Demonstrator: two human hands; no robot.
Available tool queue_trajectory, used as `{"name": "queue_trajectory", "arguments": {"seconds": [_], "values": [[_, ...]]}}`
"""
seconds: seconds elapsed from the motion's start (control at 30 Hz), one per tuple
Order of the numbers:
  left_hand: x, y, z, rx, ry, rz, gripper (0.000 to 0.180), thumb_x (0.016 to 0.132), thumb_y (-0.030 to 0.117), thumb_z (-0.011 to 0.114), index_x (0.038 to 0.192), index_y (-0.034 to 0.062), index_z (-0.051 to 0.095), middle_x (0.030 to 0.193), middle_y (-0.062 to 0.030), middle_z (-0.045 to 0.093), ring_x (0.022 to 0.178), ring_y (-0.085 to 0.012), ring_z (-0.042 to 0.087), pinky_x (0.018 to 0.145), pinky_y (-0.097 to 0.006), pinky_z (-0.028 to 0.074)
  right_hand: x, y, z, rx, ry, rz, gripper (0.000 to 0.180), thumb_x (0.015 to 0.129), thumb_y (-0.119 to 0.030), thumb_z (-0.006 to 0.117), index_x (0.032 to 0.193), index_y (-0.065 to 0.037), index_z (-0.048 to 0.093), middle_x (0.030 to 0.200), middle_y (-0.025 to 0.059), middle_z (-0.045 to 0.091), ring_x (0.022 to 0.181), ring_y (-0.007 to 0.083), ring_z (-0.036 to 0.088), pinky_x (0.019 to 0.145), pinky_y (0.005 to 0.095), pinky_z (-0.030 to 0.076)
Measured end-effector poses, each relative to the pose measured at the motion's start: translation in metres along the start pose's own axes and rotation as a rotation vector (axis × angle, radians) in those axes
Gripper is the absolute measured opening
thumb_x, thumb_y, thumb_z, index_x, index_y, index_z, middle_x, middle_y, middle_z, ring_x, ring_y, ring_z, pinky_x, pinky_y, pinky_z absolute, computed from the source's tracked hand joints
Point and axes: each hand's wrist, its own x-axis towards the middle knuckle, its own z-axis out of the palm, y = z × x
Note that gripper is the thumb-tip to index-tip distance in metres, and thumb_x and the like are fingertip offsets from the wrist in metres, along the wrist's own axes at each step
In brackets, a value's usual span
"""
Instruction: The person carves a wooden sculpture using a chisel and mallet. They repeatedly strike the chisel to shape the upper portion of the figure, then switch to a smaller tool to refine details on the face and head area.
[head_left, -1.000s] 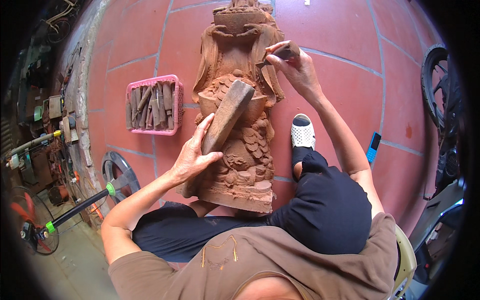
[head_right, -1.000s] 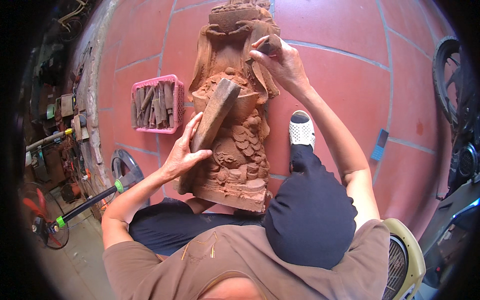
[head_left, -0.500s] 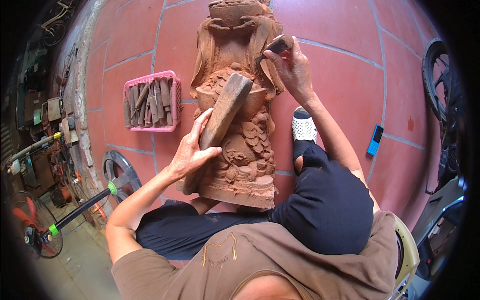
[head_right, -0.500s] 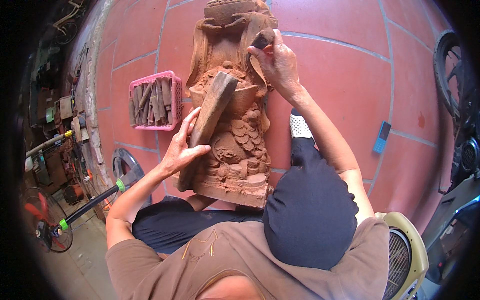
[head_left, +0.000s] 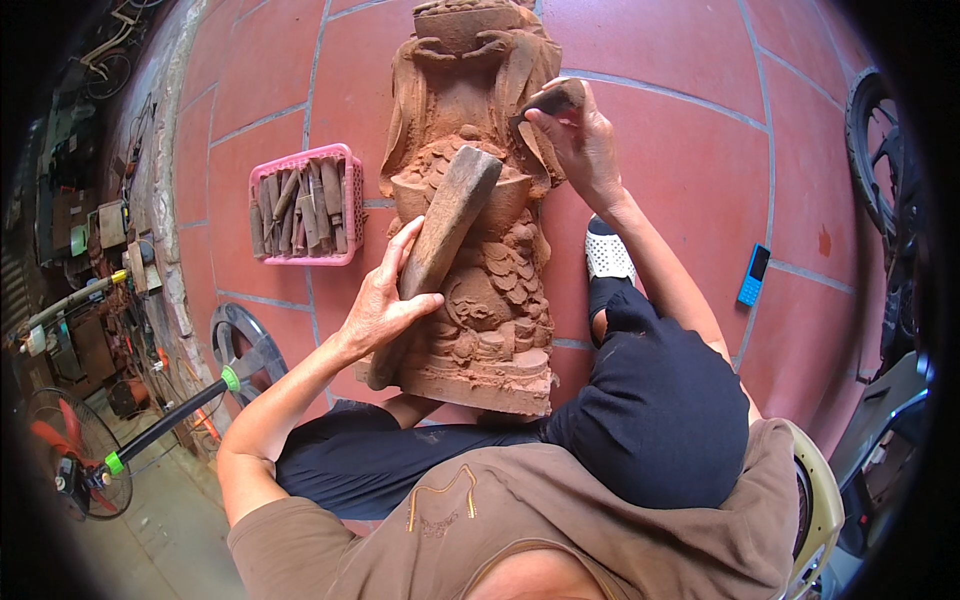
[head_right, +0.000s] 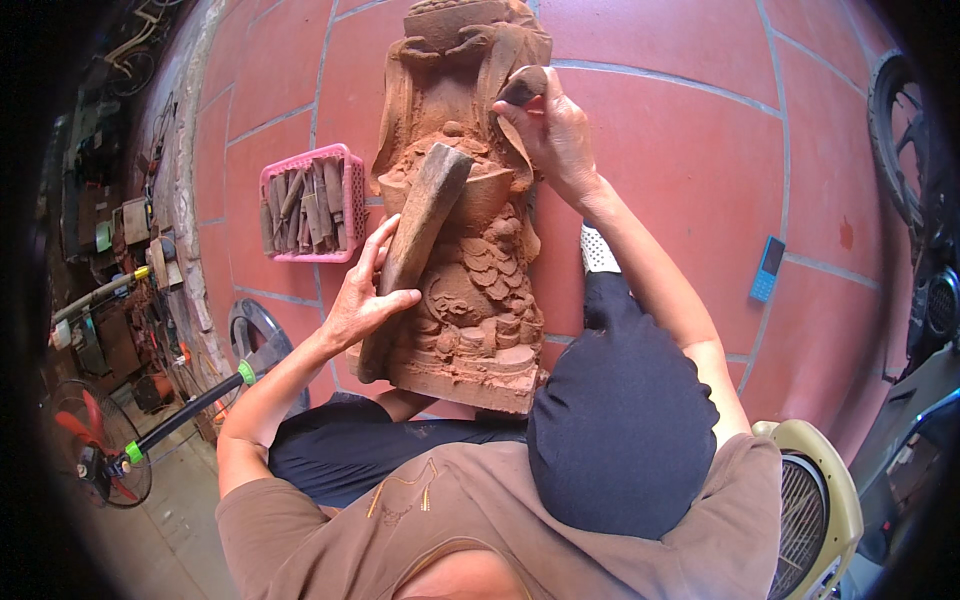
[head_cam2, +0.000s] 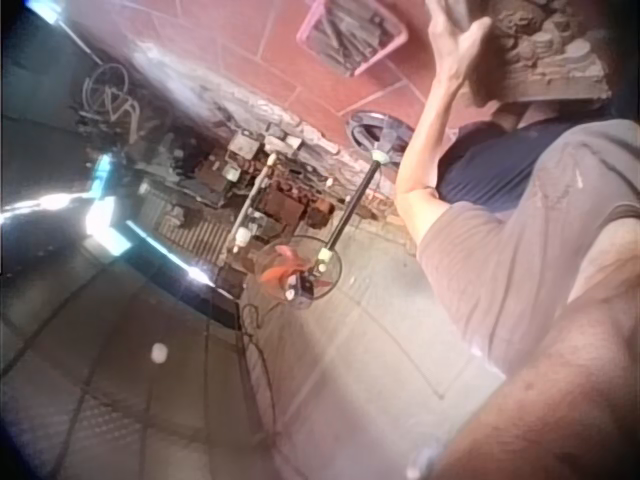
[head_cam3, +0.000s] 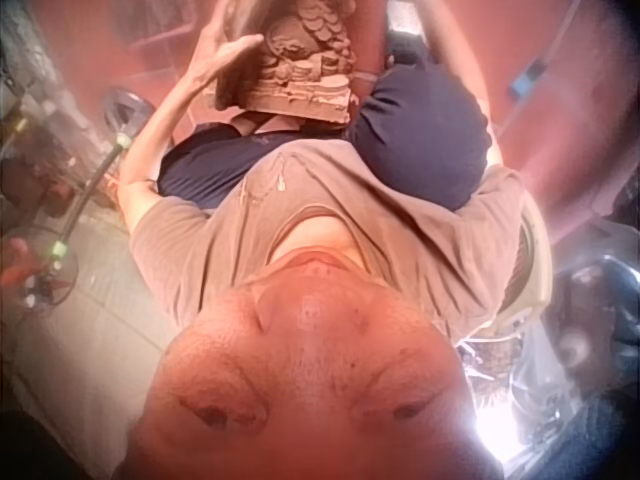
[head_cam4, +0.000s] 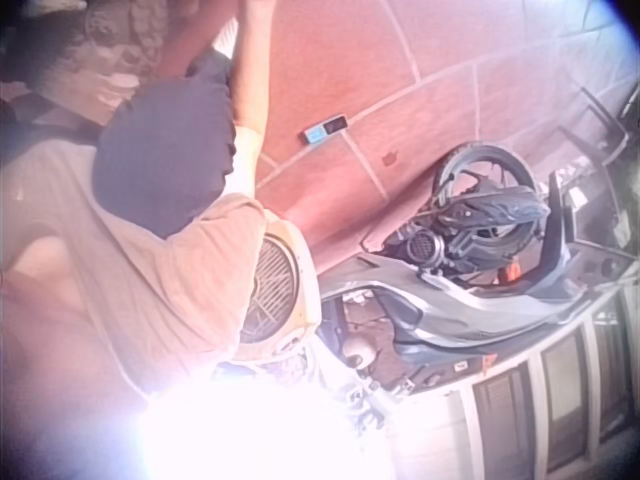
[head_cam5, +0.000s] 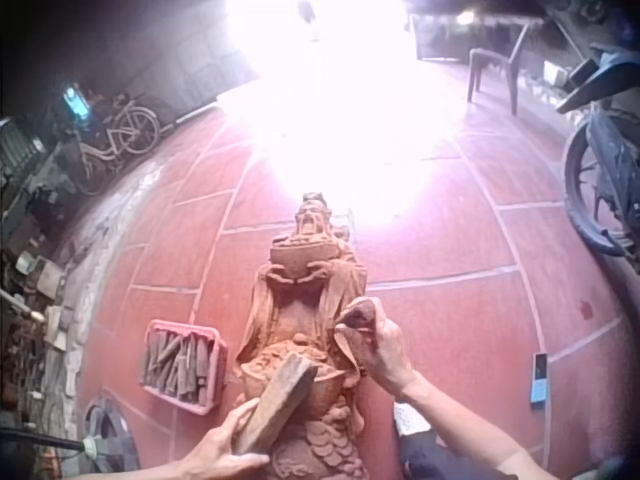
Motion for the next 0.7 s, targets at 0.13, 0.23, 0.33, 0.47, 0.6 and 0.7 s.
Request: {"name": "queue_trajectory", "arguments": {"seconds": [0.13, 0.23, 0.33, 0.47, 0.6, 0.7], "values": [[0.002, 0.003, -0.004, -0.083, -0.013, -0.047, 0.099, 0.077, 0.003, 0.075, 0.159, 0.0140, 0.021, 0.139, -0.0147, 0.054, 0.127, -0.0218, 0.052, 0.109, -0.038, 0.040, 0.001, 0.002, 0.004, -0.035, 0.036, -0.097, 0.035, 0.091, -0.018, 0.074, 0.114, -0.005, 0.052, 0.090, 0.0110, 0.071, 0.081, 0.0189, 0.073, 0.067, 0.0324, 0.061], [0.011, 0.022, -0.016, -0.098, 0.036, 0.016, 0.088, 0.079, 0.001, 0.071, 0.156, 0.0062, 0.027, 0.155, -0.0174, 0.037, 0.142, -0.0225, 0.036, 0.117, -0.037, 0.030, 0.002, 0.002, 0.005, -0.038, 0.048, -0.105, 0.036, 0.090, -0.019, 0.075, 0.115, -0.004, 0.053, 0.090, 0.0115, 0.071, 0.080, 0.0192, 0.073, 0.067, 0.0325, 0.061], [0.031, 0.047, -0.041, 0.263, 0.118, 0.244, 0.083, 0.080, 0.005, 0.069, 0.154, 0.0057, 0.031, 0.147, -0.0201, 0.047, 0.133, -0.0277, 0.049, 0.112, -0.038, 0.038, 0.002, 0.011, 0.007, 0.027, 0.033, -0.067, 0.035, 0.089, -0.019, 0.076, 0.114, -0.004, 0.056, 0.092, 0.0110, 0.071, 0.080, 0.0183, 0.072, 0.068, 0.0320, 0.061], [0.063, 0.110, -0.052, 0.433, 0.164, 0.508, 0.081, 0.082, 0.007, 0.071, 0.153, 0.0134, 0.035, 0.137, -0.0215, 0.056, 0.120, -0.0339, 0.060, 0.102, -0.041, 0.048, 0.001, 0.010, 0.000, 0.080, 0.000, -0.029, 0.032, 0.091, -0.014, 0.073, 0.118, -0.004, 0.058, 0.098, 0.0065, 0.070, 0.089, 0.0133, 0.070, 0.074, 0.0295, 0.061], [0.088, 0.135, -0.045, 0.553, 0.161, 0.673, 0.078, 0.083, 0.005, 0.069, 0.153, 0.0155, 0.036, 0.134, -0.0224, 0.057, 0.114, -0.0372, 0.062, 0.097, -0.043, 0.051, 0.004, 0.009, 0.002, 0.078, 0.027, -0.063, 0.033, 0.089, -0.019, 0.075, 0.113, -0.003, 0.060, 0.095, 0.0091, 0.071, 0.081, 0.0169, 0.072, 0.070, 0.0311, 0.062], [0.103, 0.139, -0.046, 0.725, 0.075, 0.662, 0.076, 0.084, 0.007, 0.070, 0.152, 0.0164, 0.038, 0.127, -0.0212, 0.060, 0.108, -0.0379, 0.063, 0.093, -0.045, 0.052, 0.003, 0.013, 0.003, 0.031, 0.025, -0.059, 0.033, 0.089, -0.020, 0.075, 0.113, -0.003, 0.060, 0.095, 0.0101, 0.071, 0.083, 0.0184, 0.072, 0.071, 0.0327, 0.062]]}}
